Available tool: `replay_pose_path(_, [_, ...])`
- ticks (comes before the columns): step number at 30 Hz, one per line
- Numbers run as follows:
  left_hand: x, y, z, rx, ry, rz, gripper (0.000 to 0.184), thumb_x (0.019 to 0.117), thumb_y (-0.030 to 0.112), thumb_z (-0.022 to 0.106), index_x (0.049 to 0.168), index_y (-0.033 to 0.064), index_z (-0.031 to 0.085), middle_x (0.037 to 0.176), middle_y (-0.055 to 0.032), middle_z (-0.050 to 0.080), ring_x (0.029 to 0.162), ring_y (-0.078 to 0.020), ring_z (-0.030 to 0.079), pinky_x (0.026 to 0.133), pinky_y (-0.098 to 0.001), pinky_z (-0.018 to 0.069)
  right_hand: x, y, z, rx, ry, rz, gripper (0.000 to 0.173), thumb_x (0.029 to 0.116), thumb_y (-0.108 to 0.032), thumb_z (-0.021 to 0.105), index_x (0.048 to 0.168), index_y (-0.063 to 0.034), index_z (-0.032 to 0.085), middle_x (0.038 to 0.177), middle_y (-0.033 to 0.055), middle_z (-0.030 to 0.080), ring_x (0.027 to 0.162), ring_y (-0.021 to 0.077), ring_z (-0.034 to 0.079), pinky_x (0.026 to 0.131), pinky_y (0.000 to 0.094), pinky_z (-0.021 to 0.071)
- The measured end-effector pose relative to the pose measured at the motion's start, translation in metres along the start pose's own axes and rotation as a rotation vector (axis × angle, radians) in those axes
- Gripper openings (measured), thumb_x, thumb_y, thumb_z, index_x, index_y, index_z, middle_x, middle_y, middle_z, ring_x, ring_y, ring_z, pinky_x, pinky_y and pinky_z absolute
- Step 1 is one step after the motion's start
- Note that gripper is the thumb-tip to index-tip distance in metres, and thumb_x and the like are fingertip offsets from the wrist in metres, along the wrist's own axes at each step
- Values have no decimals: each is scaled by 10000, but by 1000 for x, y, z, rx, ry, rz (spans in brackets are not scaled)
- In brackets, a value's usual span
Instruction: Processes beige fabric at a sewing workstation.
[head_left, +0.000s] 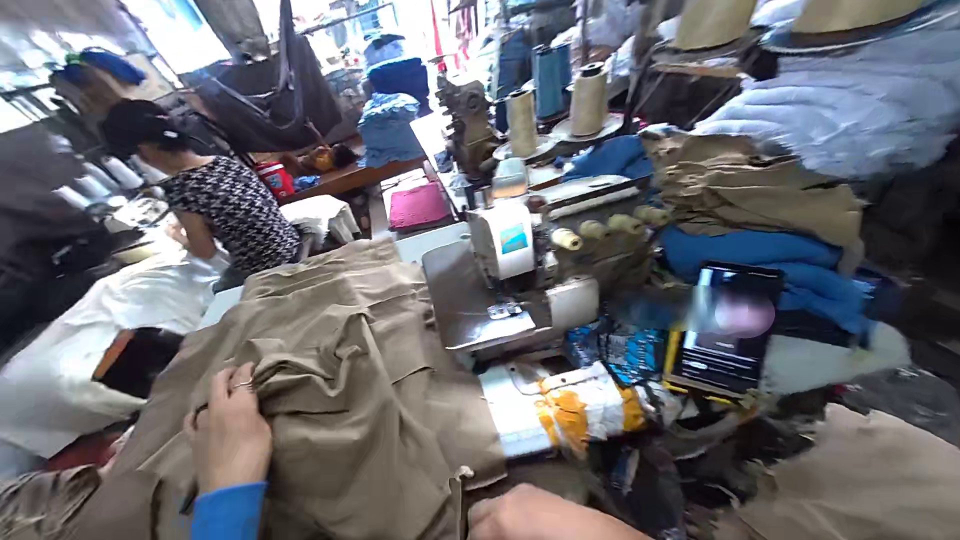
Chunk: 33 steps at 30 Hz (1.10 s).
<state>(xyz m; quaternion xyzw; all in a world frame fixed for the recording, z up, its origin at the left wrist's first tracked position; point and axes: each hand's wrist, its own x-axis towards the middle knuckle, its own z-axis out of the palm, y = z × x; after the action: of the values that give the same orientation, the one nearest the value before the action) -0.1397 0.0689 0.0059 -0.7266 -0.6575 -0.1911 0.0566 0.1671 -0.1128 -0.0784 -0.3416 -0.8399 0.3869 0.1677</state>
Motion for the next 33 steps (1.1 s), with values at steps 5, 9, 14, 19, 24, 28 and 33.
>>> replay_pose_path(5, [-40, 72, 25, -297, 123, 419, 305, 938, 81, 614, 1217, 2, 710, 1298, -233, 656, 1221, -429, 623, 971, -627, 520, 36, 18, -35, 170, 497, 123, 197, 1007, -161, 614, 1049, -14, 737, 998, 137, 720, 947, 225, 700, 877, 401, 572])
replay_pose_path(9, [-27, 115, 83, -208, -63, 576, 401, 829, 91, 758, 1230, 94, 742, 1368, -169, 644, 1351, -414, 535, 1118, -699, 348, 75, 24, -41, 323, 805, 330, 184, 963, -150, 637, 1096, -44, 709, 1052, 80, 687, 953, 114, 652, 872, 269, 540])
replay_pose_path(14, [13, 136, 71, -279, 167, 507, 193, 825, -50, 714, 1001, 15, 759, 1099, -197, 719, 1090, -406, 673, 1048, -636, 449, 107, 25, -36, 269, 892, 455, 554, 895, -248, 758, 1376, -58, 560, 1260, 151, 651, 1144, 253, 653, 974, 451, 545])
replay_pose_path(19, [8, 129, -3, -521, 437, 527, 169, 905, 37, 666, 1056, 19, 740, 1126, -134, 723, 1125, -278, 676, 976, -491, 547, 109, 14, -52, 156, 1105, 120, 159, 913, -100, 704, 1060, -57, 747, 1055, 56, 730, 941, 112, 696, 850, 291, 593])
replay_pose_path(24, [2, 76, -39, -1086, 34, 273, 112, 883, 24, 724, 974, 70, 769, 930, -17, 773, 795, -103, 733, 710, -279, 630, 70, -3, -108, 904, 936, 212, 96, 966, -74, 665, 1023, -52, 739, 579, -10, 543, 433, 17, 418, 422, 183, 374])
replay_pose_path(28, [-20, 84, -17, -1326, -12, 148, 74, 944, 81, 662, 937, 66, 734, 865, -9, 735, 756, -74, 693, 700, -248, 602, 56, 0, -106, 946, 782, 299, 137, 1021, -205, 605, 988, -89, 667, 579, -50, 483, 418, 5, 367, 400, 175, 334])
replay_pose_path(33, [-52, 76, 53, -588, 14, 178, 261, 982, 179, 656, 1021, -68, 730, 979, -223, 737, 915, -347, 727, 858, -547, 571, 39, 39, -66, 418, 626, 436, 258, 1004, -196, 619, 1105, 18, 722, 1076, 149, 715, 1016, 200, 670, 950, 399, 516])
